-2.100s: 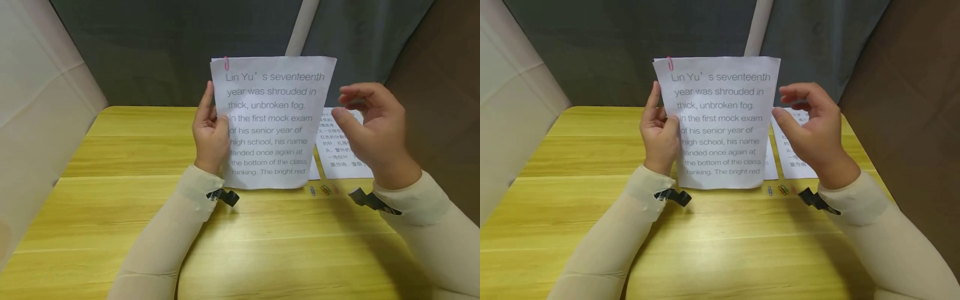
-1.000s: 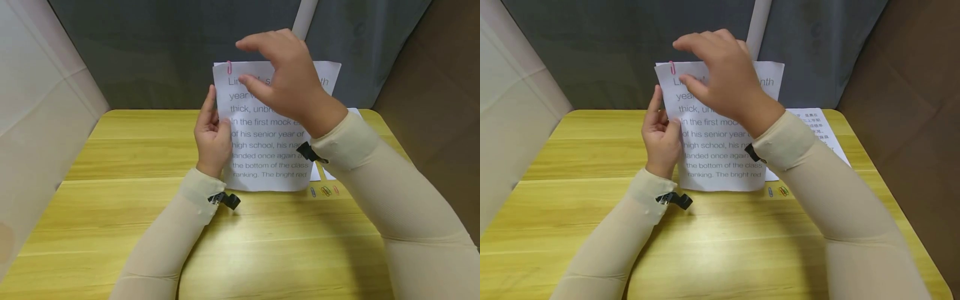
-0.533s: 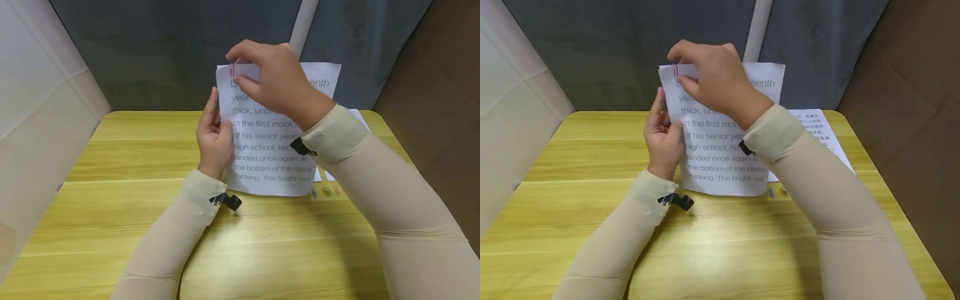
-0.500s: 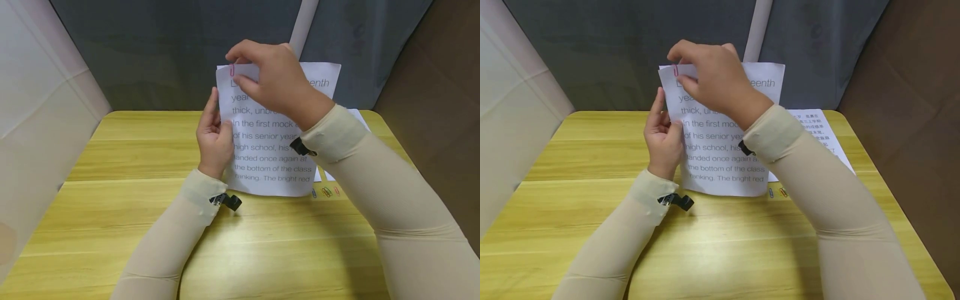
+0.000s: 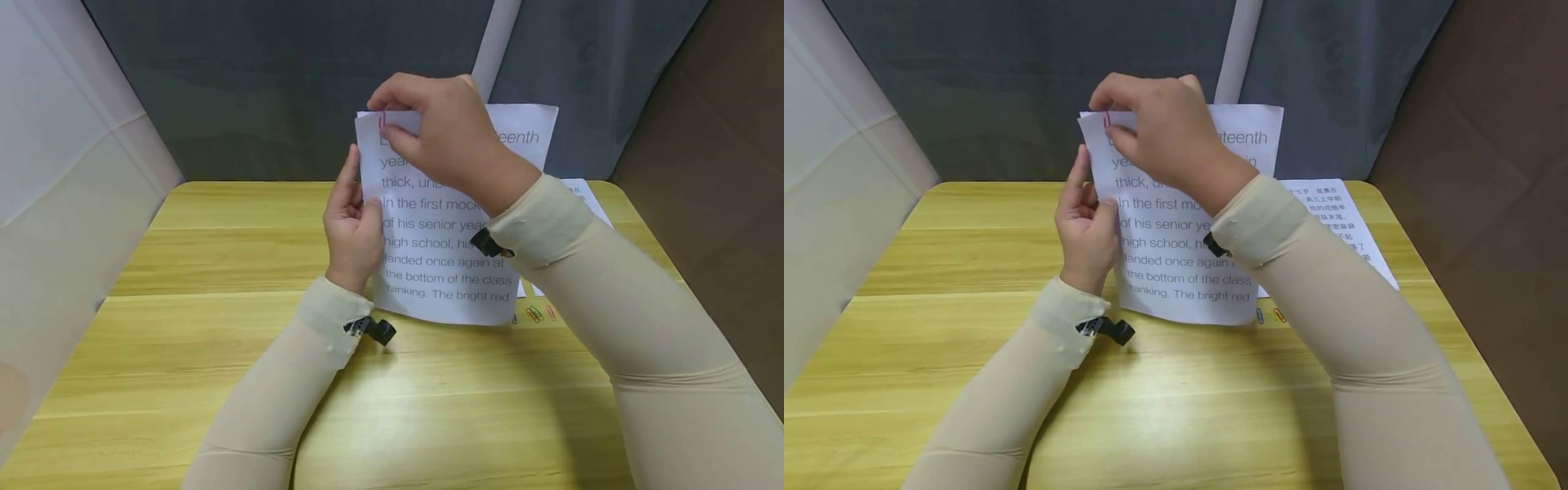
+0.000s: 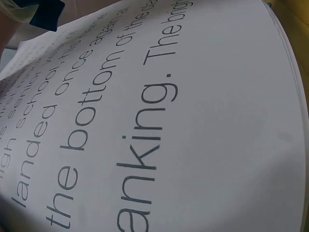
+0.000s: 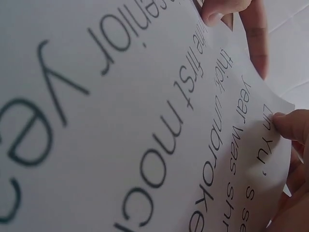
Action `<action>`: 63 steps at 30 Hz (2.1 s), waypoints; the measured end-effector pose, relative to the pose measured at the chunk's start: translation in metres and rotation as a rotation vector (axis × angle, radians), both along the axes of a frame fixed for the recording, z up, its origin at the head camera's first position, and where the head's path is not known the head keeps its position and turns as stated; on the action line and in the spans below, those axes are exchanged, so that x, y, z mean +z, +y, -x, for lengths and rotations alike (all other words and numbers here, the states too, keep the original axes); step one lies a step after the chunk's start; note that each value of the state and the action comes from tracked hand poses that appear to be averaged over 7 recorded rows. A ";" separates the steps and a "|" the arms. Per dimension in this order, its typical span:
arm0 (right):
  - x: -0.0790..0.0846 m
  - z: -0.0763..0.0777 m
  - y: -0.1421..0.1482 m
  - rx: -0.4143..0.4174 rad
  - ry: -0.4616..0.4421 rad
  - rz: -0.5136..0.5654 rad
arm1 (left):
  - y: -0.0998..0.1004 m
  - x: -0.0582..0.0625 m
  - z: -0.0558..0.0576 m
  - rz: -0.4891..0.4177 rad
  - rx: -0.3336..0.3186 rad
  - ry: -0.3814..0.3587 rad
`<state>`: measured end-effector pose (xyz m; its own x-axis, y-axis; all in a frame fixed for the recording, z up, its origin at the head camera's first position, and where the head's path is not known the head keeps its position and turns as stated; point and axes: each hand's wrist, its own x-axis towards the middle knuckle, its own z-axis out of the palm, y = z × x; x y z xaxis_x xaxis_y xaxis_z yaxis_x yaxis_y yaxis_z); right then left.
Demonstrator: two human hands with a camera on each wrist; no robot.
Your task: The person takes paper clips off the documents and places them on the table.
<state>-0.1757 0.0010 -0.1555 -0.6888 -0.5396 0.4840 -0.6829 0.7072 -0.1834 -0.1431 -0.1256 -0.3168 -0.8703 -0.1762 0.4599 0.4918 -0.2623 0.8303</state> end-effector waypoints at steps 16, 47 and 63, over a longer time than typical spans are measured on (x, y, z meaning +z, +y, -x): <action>-0.001 0.000 0.001 0.010 -0.015 0.109 | 0.001 -0.003 0.001 0.003 -0.006 -0.001; 0.011 -0.009 0.023 0.021 -0.174 0.256 | -0.001 -0.007 0.005 0.032 0.020 0.035; 0.019 -0.035 0.064 0.038 -0.218 0.229 | 0.000 -0.003 0.006 -0.001 0.027 0.009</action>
<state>-0.1405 0.0648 -0.1367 -0.7711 -0.4610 0.4392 -0.6352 0.6056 -0.4794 -0.1489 -0.1254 -0.3194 -0.8612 -0.1995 0.4674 0.5059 -0.2496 0.8257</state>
